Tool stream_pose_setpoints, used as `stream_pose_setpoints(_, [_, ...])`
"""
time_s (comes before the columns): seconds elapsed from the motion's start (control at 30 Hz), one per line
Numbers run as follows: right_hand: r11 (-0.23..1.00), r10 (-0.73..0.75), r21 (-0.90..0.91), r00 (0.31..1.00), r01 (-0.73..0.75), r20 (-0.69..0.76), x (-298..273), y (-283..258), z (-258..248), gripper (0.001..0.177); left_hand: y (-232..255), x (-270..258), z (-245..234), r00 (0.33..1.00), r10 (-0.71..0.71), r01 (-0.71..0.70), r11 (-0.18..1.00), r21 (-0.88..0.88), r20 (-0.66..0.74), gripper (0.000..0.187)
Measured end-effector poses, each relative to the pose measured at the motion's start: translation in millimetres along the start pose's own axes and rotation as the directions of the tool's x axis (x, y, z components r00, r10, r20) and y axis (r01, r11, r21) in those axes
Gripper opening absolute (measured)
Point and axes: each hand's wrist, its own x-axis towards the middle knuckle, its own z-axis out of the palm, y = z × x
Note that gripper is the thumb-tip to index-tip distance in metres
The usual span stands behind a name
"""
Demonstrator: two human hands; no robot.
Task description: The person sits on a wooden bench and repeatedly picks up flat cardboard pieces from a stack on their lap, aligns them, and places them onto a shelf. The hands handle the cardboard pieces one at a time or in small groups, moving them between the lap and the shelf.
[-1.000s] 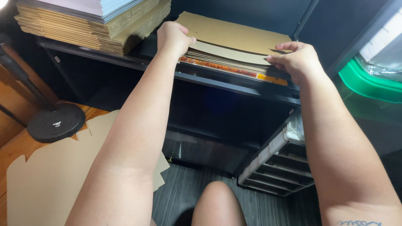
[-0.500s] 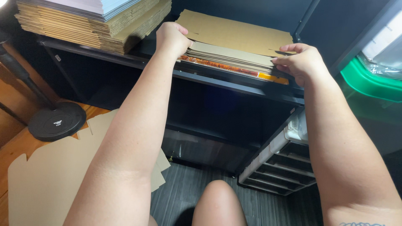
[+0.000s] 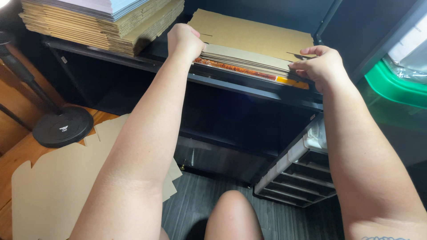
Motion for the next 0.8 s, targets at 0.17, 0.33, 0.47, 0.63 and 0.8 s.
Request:
stream_pose_setpoints(0.17, [0.987,-0.076,-0.144,0.997,0.072,-0.024,-13,-4,-3,0.051,-10,3,6,0.997,0.043,-0.041,0.999,0.025,-0.068,0.040])
stream_pose_setpoints(0.33, [0.971,-0.225,-0.127,0.949,0.201,-0.220,-11,8,-2,0.029,-29,-14,-10,0.948,0.208,-0.204,0.978,0.041,-0.241,0.036])
stream_pose_setpoints(0.47, [0.734,-0.640,-0.029,0.676,0.679,-0.365,-27,20,7,0.011,-58,-60,-48,0.760,0.527,-0.564,0.825,0.015,-0.381,0.031])
stream_pose_setpoints(0.63, [0.612,-0.718,0.163,0.630,0.774,-0.296,-91,27,48,0.016,-119,-157,-104,0.705,0.626,-0.661,0.750,0.009,-0.334,0.032])
stream_pose_setpoints(0.8, [0.656,-0.654,0.336,0.731,0.676,-0.195,-133,60,116,0.026,-223,-226,-153,0.825,0.415,-0.451,0.893,-0.003,-0.383,0.035])
